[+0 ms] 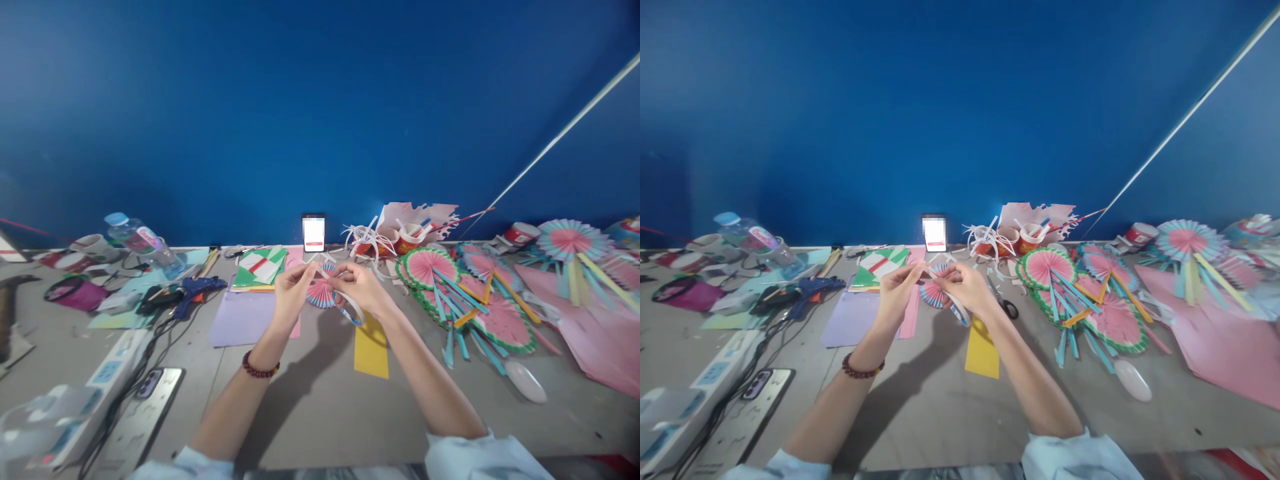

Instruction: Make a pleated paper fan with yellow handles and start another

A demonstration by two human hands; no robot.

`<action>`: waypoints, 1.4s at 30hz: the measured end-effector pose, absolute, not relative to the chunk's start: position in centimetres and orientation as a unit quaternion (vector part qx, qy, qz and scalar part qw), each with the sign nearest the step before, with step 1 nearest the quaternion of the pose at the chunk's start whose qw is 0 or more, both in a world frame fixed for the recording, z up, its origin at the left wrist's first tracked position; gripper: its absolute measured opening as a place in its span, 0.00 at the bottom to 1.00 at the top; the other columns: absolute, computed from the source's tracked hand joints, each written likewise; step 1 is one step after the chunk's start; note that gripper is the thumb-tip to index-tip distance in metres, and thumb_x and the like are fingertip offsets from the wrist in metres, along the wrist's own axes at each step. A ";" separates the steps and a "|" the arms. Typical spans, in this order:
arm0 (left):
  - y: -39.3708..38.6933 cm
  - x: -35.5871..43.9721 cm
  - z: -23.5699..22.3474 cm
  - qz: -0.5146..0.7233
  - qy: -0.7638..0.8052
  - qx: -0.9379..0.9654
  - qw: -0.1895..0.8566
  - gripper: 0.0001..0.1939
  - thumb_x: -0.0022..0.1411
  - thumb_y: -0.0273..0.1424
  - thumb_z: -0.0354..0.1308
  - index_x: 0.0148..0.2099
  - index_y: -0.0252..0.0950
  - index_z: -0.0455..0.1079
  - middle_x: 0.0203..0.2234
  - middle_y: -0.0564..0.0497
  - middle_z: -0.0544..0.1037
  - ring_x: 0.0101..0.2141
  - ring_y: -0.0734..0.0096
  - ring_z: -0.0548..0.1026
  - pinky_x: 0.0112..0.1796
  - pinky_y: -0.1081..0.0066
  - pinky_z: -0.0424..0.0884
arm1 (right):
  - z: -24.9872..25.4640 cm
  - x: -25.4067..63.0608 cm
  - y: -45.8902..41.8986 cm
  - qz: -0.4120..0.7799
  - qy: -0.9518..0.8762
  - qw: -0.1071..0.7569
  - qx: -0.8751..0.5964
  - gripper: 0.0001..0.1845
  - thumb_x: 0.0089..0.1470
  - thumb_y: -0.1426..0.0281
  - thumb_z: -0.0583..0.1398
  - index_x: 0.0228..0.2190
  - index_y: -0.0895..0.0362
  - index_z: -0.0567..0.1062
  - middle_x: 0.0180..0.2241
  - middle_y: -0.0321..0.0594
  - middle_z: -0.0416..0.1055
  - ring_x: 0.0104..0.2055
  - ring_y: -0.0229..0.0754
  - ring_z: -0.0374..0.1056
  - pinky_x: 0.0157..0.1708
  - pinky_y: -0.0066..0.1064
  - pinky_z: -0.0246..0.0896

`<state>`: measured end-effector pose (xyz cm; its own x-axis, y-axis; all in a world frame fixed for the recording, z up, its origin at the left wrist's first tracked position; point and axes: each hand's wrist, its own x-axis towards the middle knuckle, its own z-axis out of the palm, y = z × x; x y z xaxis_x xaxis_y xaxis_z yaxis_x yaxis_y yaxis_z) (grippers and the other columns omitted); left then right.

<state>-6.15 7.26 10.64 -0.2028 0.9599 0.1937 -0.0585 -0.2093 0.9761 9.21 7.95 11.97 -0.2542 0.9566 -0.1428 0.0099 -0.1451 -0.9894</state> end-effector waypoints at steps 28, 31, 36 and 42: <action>7.7 -6.6 10.4 0.581 0.448 0.506 0.454 0.11 0.49 0.37 0.67 0.29 0.34 0.77 0.25 0.49 0.79 0.29 0.68 0.75 0.34 0.70 0.72 | 10.5 9.4 8.8 0.585 -0.551 0.423 -0.419 0.20 0.39 0.58 0.69 0.28 0.57 0.70 0.22 0.33 0.72 0.23 0.36 0.71 0.27 0.29 0.71; 7.6 -6.6 10.7 0.581 0.454 0.503 0.450 0.11 0.48 0.38 0.67 0.28 0.34 0.76 0.25 0.48 0.79 0.28 0.68 0.76 0.33 0.70 0.72 | 10.2 9.4 8.9 0.580 -0.555 0.424 -0.421 0.19 0.40 0.58 0.69 0.28 0.57 0.71 0.23 0.34 0.72 0.25 0.37 0.72 0.28 0.29 0.70; 7.5 -6.4 10.7 0.576 0.438 0.517 0.458 0.11 0.46 0.35 0.68 0.32 0.34 0.78 0.30 0.46 0.81 0.30 0.66 0.77 0.33 0.70 0.73 | 10.0 9.5 9.1 0.582 -0.552 0.433 -0.412 0.19 0.40 0.58 0.69 0.28 0.58 0.72 0.22 0.34 0.72 0.25 0.38 0.72 0.29 0.30 0.69; 7.9 -6.4 10.0 0.568 0.453 0.559 0.398 0.08 0.49 0.35 0.66 0.31 0.35 0.79 0.36 0.45 0.80 0.38 0.61 0.77 0.38 0.67 0.73 | 9.7 9.5 9.2 0.569 -0.562 0.434 -0.416 0.17 0.42 0.58 0.68 0.27 0.58 0.73 0.22 0.34 0.72 0.26 0.38 0.73 0.29 0.29 0.70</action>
